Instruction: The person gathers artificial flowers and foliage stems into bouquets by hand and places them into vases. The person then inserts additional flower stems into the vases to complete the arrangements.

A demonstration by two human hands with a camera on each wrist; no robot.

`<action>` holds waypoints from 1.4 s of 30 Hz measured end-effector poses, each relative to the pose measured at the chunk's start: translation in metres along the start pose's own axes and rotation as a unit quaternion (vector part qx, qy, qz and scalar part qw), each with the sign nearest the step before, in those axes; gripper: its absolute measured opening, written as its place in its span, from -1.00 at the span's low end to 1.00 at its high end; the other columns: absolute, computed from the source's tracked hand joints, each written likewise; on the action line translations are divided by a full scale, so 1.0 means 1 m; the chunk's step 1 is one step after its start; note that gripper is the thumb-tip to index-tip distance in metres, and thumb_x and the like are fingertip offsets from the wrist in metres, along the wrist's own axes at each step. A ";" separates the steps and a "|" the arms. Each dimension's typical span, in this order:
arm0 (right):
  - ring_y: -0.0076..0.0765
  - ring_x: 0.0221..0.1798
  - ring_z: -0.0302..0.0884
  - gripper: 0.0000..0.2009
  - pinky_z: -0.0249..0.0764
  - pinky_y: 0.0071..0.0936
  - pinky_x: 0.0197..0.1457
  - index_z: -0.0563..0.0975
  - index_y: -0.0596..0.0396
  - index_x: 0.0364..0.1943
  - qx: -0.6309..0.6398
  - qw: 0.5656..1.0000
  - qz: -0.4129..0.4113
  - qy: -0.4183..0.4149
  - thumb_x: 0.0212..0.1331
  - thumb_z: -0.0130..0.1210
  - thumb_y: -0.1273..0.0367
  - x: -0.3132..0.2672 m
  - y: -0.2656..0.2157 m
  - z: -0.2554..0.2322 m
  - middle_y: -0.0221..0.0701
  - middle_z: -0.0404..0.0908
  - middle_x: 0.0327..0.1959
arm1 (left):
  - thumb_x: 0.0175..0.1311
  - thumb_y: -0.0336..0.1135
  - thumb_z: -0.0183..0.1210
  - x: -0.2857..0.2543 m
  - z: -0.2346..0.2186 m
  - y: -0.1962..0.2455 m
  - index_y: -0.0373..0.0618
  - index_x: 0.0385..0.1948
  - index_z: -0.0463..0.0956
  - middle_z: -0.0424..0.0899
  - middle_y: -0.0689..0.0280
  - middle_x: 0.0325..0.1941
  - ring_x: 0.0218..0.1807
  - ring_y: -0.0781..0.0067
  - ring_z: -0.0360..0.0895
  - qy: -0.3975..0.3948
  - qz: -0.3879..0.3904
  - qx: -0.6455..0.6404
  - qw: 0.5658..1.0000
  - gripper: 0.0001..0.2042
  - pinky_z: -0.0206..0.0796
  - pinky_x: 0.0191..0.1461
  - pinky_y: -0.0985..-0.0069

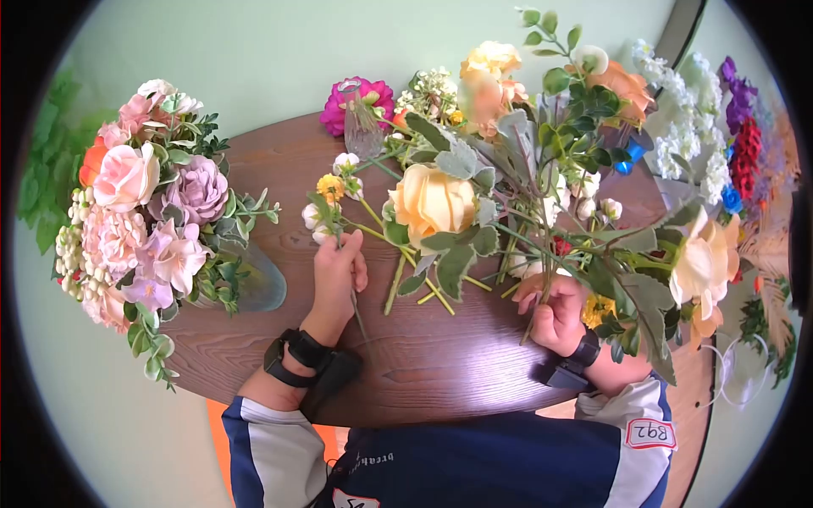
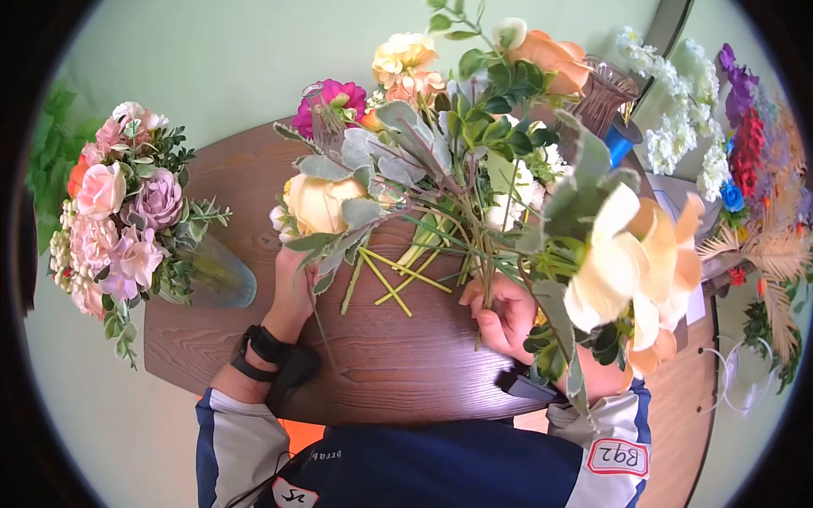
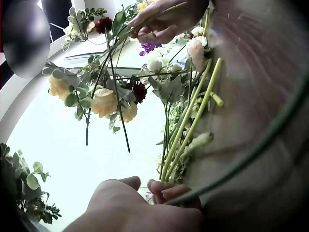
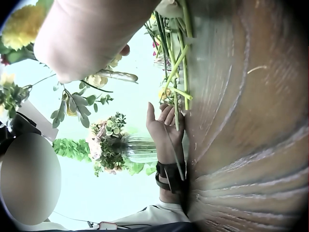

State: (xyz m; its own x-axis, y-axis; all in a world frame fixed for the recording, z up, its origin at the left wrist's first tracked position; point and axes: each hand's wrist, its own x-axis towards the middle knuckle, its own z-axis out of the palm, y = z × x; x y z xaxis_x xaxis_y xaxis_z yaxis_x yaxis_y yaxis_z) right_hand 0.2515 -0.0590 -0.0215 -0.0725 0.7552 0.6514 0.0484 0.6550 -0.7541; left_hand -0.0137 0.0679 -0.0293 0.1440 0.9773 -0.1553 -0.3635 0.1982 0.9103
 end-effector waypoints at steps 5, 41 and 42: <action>-0.46 -0.46 0.44 -0.64 0.40 -0.52 -0.30 0.25 0.13 -0.23 -0.079 0.994 0.042 -0.064 0.20 -0.03 0.10 -0.009 -0.003 -0.010 -0.17 0.49 -0.33 | 0.23 -0.32 0.08 0.000 0.005 -0.005 -0.21 -0.22 0.27 0.40 0.38 -0.63 -0.76 0.65 0.26 0.035 0.074 0.058 0.995 -0.77 0.10 -0.73 0.69; -0.25 -0.26 0.51 -0.73 0.41 -0.41 -0.18 0.46 0.14 -0.11 -0.282 0.917 0.077 -0.272 0.09 0.13 0.38 0.013 -0.001 0.023 -0.29 0.51 -0.29 | 0.13 -0.63 0.05 -0.034 0.029 -0.016 -0.13 0.04 0.05 0.43 0.20 -0.24 -0.28 0.37 0.53 -0.403 -0.097 0.015 0.910 -0.54 0.39 -0.16 0.48; -0.28 -0.26 0.52 -0.59 0.43 -0.46 -0.18 0.38 0.17 0.02 -0.283 0.933 0.041 -0.217 0.06 0.16 0.37 0.021 -0.011 0.021 -0.27 0.51 -0.18 | 0.16 -0.61 0.03 -0.035 0.030 -0.015 -0.18 0.06 0.09 0.46 0.17 -0.24 -0.34 0.37 0.53 -0.404 -0.081 0.000 0.911 -0.56 0.39 -0.17 0.48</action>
State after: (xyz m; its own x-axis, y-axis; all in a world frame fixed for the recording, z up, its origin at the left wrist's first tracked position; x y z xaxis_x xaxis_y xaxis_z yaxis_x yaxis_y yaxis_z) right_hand 0.2281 -0.0505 -0.0012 -0.4361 0.8035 0.4052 0.5812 0.5953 -0.5548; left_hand 0.0144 0.0284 -0.0263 0.8261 0.5617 0.0463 -0.2782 0.3350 0.9002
